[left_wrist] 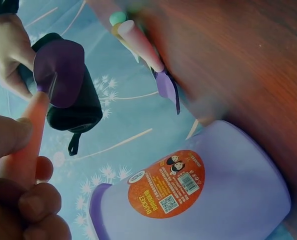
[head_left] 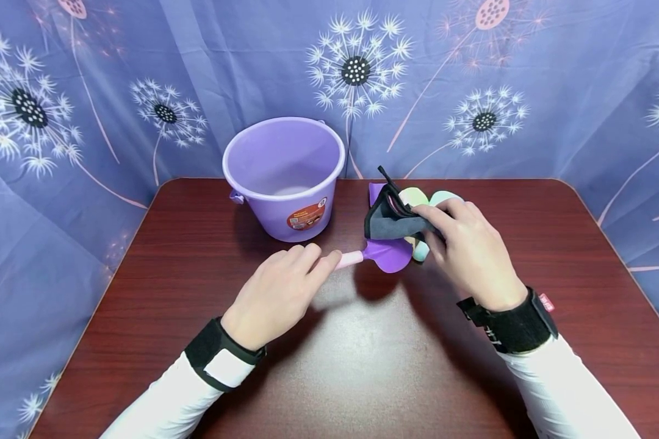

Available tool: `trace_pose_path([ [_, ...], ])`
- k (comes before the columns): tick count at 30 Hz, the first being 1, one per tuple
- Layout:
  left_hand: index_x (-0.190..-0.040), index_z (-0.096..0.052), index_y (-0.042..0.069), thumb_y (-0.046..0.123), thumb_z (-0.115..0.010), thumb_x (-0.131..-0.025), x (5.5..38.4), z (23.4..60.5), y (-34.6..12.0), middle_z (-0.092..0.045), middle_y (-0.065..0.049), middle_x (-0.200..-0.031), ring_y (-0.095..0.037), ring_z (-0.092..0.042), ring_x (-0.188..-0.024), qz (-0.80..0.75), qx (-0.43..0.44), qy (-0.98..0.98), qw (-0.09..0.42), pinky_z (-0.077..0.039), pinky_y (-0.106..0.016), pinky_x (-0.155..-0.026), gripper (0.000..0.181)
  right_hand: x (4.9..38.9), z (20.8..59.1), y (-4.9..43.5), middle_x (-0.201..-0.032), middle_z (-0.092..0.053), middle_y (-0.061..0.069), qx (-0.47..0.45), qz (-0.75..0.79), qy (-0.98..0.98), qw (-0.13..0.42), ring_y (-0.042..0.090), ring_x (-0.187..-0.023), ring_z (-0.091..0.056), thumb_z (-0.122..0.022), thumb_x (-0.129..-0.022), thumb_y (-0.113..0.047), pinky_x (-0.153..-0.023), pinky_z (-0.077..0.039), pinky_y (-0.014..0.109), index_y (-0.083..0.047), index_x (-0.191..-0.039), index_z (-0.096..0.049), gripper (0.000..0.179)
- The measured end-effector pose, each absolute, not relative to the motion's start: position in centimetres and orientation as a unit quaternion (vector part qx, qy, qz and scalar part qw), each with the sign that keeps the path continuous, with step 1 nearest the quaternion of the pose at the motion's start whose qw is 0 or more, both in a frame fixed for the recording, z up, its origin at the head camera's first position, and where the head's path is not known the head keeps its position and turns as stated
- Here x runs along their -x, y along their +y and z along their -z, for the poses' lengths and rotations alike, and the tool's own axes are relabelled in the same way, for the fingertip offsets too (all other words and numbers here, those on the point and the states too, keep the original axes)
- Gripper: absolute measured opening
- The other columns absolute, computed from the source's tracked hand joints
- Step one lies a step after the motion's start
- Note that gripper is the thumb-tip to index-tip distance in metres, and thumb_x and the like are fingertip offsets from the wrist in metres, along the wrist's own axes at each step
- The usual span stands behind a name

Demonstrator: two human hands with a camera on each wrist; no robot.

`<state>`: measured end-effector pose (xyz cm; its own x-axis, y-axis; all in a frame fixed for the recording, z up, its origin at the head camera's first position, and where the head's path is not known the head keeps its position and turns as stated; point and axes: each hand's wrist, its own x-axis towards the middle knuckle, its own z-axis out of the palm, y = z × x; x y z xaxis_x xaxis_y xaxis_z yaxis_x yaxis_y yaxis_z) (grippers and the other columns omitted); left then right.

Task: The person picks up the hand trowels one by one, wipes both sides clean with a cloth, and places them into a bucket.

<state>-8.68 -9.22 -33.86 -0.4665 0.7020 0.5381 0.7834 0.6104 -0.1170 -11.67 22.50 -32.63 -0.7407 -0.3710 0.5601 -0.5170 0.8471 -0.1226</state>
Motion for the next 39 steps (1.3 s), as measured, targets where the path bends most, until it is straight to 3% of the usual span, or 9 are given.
trace_pose_path([
  [12,-0.128,-0.056,0.002,0.007,-0.027,-0.103,8.8,33.7,-9.6,-0.045,-0.007,-0.086,-0.024,-0.042,-0.065,0.057,0.416,-0.861,0.287,-0.036,-0.034,-0.054,0.038,11.6,32.7,22.9,-0.097,-0.055,0.006,-0.194,-0.117,-0.929,0.293,0.029,-0.086,-0.049,-0.06,-0.086,-0.012,-0.057,-0.047,0.049,-0.017,-0.122,-0.069,0.037],
  [19,-0.133,-0.054,0.001,0.006,-0.037,-0.102,8.9,33.8,-9.9,-0.046,-0.008,-0.089,-0.024,-0.044,-0.065,0.039,0.394,-0.875,0.279,-0.039,-0.034,-0.056,0.036,11.4,32.5,22.7,-0.092,-0.053,0.006,-0.186,-0.104,-0.927,0.31,0.029,-0.081,-0.048,-0.059,-0.084,-0.015,-0.049,-0.044,0.049,-0.018,-0.12,-0.07,0.038],
  [28,-0.133,-0.054,0.001,0.008,-0.039,-0.102,9.1,34.0,-10.0,-0.045,-0.009,-0.088,-0.025,-0.046,-0.065,0.05,0.383,-0.878,0.282,-0.04,-0.034,-0.055,0.035,10.6,32.1,21.4,-0.092,-0.051,0.005,-0.249,-0.106,-0.91,0.314,0.028,-0.077,-0.046,-0.063,-0.08,-0.008,-0.051,-0.042,0.043,-0.014,-0.12,-0.07,0.041],
  [39,-0.132,-0.054,0.0,0.01,-0.04,-0.103,9.1,34.0,-10.1,-0.046,-0.009,-0.088,-0.025,-0.049,-0.067,0.048,0.378,-0.883,0.274,-0.042,-0.036,-0.057,0.033,9.8,31.3,20.4,-0.093,-0.053,0.012,-0.318,-0.073,-0.89,0.317,0.029,-0.075,-0.045,-0.076,-0.082,-0.014,-0.056,-0.042,0.039,-0.012,-0.125,-0.068,0.044],
])
